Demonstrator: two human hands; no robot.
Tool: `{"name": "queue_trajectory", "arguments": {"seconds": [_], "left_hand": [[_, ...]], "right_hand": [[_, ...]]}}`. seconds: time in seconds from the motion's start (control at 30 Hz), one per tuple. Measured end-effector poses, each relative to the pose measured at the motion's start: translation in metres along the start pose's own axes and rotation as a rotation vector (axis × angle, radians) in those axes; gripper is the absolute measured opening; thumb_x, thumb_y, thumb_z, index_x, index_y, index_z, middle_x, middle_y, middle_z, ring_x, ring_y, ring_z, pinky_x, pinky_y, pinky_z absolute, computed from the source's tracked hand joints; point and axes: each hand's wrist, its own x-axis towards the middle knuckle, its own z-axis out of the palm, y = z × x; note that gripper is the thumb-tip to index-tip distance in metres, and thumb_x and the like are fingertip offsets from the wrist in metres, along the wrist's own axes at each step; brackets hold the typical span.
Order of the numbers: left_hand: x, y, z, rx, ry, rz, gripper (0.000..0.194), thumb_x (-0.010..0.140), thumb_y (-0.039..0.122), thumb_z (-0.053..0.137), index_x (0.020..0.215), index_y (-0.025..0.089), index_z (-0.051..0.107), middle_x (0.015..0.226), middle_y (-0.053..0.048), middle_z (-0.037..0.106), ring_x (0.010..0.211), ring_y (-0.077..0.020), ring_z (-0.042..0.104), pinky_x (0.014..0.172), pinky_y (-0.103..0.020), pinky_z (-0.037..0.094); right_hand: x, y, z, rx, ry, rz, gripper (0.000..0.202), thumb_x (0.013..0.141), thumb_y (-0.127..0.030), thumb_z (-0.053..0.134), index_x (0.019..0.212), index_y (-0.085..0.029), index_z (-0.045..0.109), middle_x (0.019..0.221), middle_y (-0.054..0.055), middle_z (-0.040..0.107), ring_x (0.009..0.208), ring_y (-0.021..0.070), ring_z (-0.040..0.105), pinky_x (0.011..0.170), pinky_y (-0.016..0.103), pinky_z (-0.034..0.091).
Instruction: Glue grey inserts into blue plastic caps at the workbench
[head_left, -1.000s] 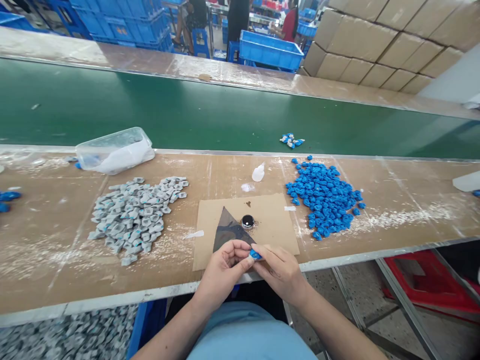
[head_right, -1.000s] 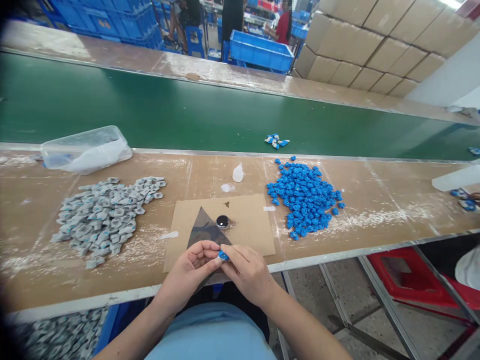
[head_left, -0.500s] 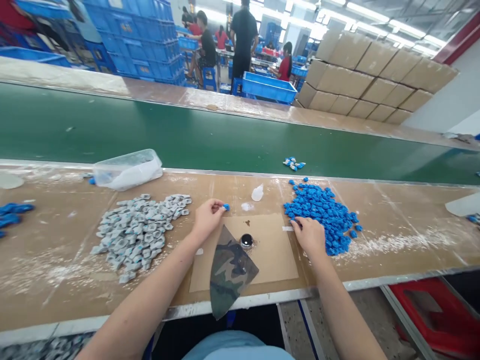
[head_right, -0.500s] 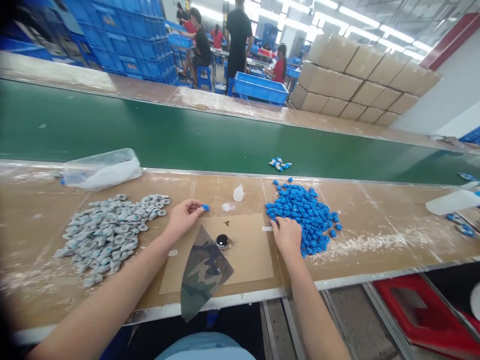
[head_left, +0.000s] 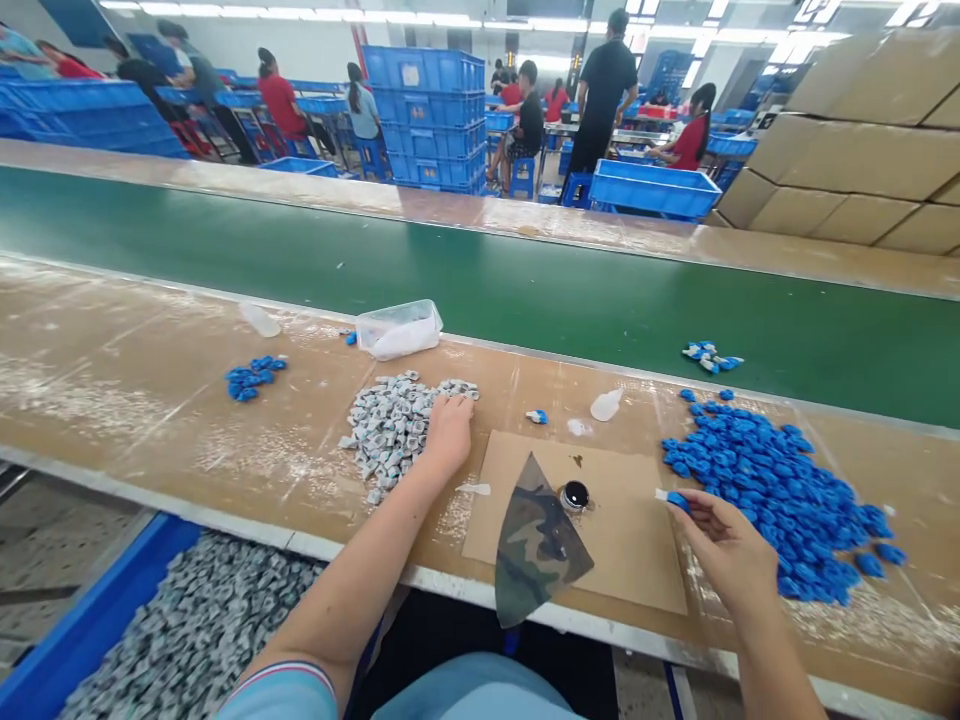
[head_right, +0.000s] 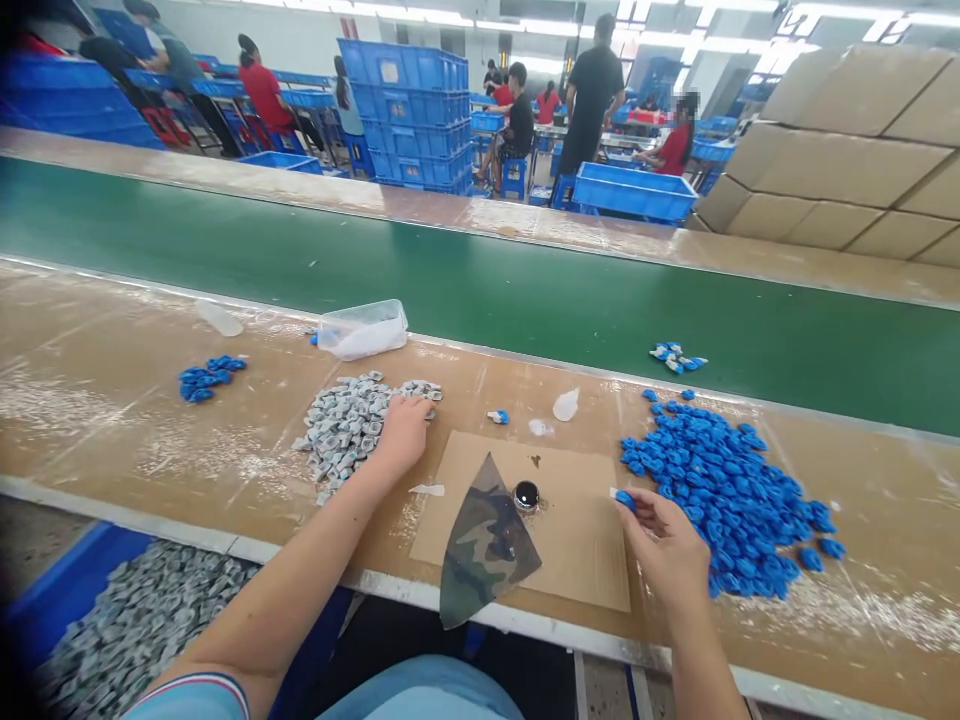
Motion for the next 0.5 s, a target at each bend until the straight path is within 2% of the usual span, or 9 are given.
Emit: {"name": "queue_trajectory", "arguments": {"seconds": [0.1,0.23,0.4,0.5], "left_hand": [[0.003,-0.004,0.001,0.007,-0.016,0.026,0.025,0.078,0.008,0.042,0.072,0.02,0.063,0.08,-0.013,0.065,0.089,-0.0316,0.054,0.084,-0.048,0.038],[-0.002,0.002,0.002,-0.05,-0.003,0.042,0.023,0.079,0.01,0.042,0.084,0.018,0.063,0.089,-0.014,0.065,0.095,-0.0311,0.054,0.088,-0.047,0.039],[-0.034,0.021,-0.003,-0.397,0.03,-0.004,0.021,0.083,0.021,0.044,0.093,0.017,0.062,0.095,-0.01,0.064,0.092,-0.0231,0.059,0.085,-0.037,0.046],[-0.06,0.036,-0.003,-0.638,-0.026,-0.079,0.019,0.083,0.027,0.049,0.088,0.019,0.065,0.092,-0.007,0.065,0.09,-0.0203,0.06,0.082,-0.032,0.048]], "right_hand": [[-0.01,-0.023,0.009,0.119,-0.057,-0.106,0.033,0.076,-0.048,0.064,0.089,-0.018,0.069,0.082,0.008,0.072,0.067,0.0178,0.068,0.064,0.031,0.059],[-0.018,-0.057,0.023,0.118,-0.153,-0.299,0.017,0.084,-0.03,0.06,0.094,-0.02,0.07,0.086,0.006,0.072,0.07,0.0157,0.068,0.064,0.028,0.059],[-0.02,-0.079,0.036,0.011,-0.215,-0.491,0.017,0.086,-0.021,0.059,0.098,-0.023,0.07,0.089,0.004,0.074,0.082,0.0175,0.068,0.073,0.031,0.056],[-0.019,-0.079,0.039,-0.018,-0.227,-0.516,0.018,0.087,-0.021,0.058,0.099,-0.024,0.071,0.088,0.004,0.074,0.08,0.0174,0.067,0.071,0.032,0.054]]}}
